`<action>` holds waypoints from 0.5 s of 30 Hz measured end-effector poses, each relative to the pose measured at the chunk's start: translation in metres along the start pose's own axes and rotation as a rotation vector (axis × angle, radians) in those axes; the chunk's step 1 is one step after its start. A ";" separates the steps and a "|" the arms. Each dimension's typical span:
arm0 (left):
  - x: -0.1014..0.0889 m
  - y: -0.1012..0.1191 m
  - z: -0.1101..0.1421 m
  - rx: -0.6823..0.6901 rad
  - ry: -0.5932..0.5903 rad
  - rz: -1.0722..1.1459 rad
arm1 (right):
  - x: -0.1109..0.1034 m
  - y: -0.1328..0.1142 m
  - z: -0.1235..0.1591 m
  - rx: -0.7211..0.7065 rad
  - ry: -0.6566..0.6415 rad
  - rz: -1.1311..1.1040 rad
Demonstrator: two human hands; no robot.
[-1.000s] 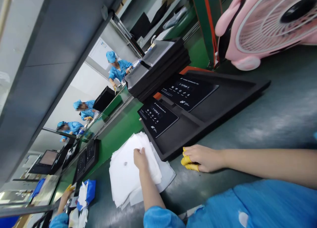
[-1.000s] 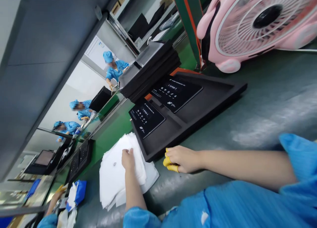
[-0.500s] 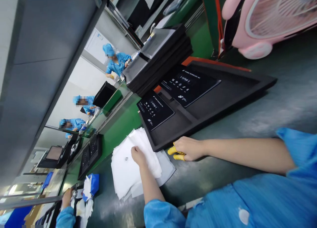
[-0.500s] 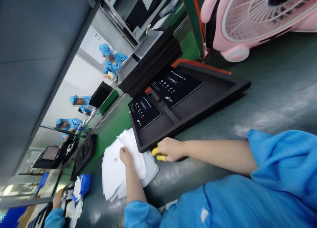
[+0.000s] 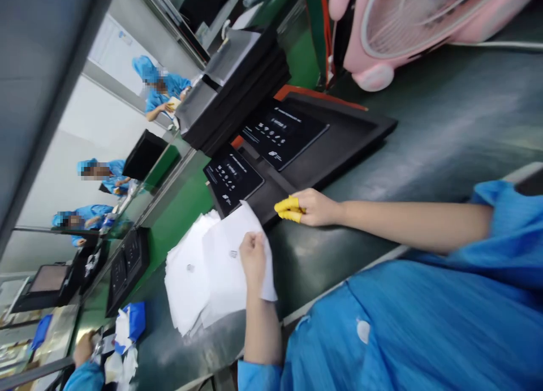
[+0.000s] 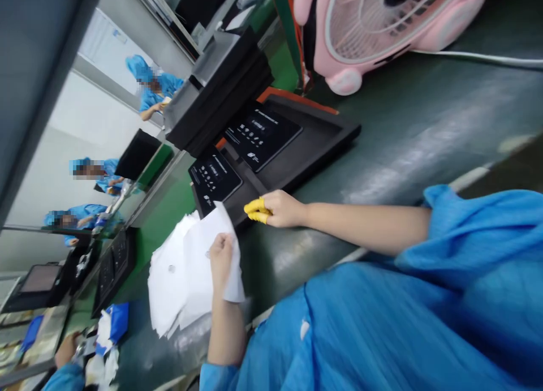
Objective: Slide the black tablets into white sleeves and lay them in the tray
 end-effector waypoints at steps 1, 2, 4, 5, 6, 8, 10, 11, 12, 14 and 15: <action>0.021 0.000 0.007 -0.014 -0.057 0.016 | -0.006 0.003 0.001 0.032 0.037 0.014; 0.041 0.000 0.014 -0.027 -0.109 0.048 | -0.012 0.005 0.002 0.063 0.065 0.031; 0.070 0.002 0.022 -0.056 -0.201 0.161 | -0.024 0.009 0.003 0.117 0.111 0.062; 0.079 0.003 0.024 -0.062 -0.237 0.233 | -0.031 0.010 0.003 0.144 0.133 0.072; 0.084 0.004 0.025 -0.055 -0.261 0.296 | -0.038 0.012 0.003 0.174 0.152 0.076; 0.084 0.007 0.022 0.000 -0.270 0.307 | -0.055 0.016 0.000 0.239 0.175 0.076; 0.080 0.008 0.020 0.105 -0.236 0.109 | -0.074 0.020 -0.007 0.286 0.169 0.089; 0.079 0.009 0.020 0.172 -0.216 -0.041 | -0.084 0.023 -0.013 0.296 0.151 0.109; 0.079 0.011 0.021 0.243 -0.196 -0.199 | -0.093 0.027 -0.021 0.295 0.127 0.141; 0.083 0.015 0.024 0.366 -0.154 -0.459 | -0.110 0.036 -0.042 0.273 0.057 0.240; 0.085 0.016 0.025 0.403 -0.127 -0.542 | -0.117 0.042 -0.055 0.261 0.008 0.302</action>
Point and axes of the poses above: each hand's wrist, its own z-axis away from the middle knuckle, its own x-axis out of the palm, y = z × x, the point moved 2 cm from there along -z, towards the middle knuckle, and after that the axes turned 3 degrees about -x, right-handed, at the moved point
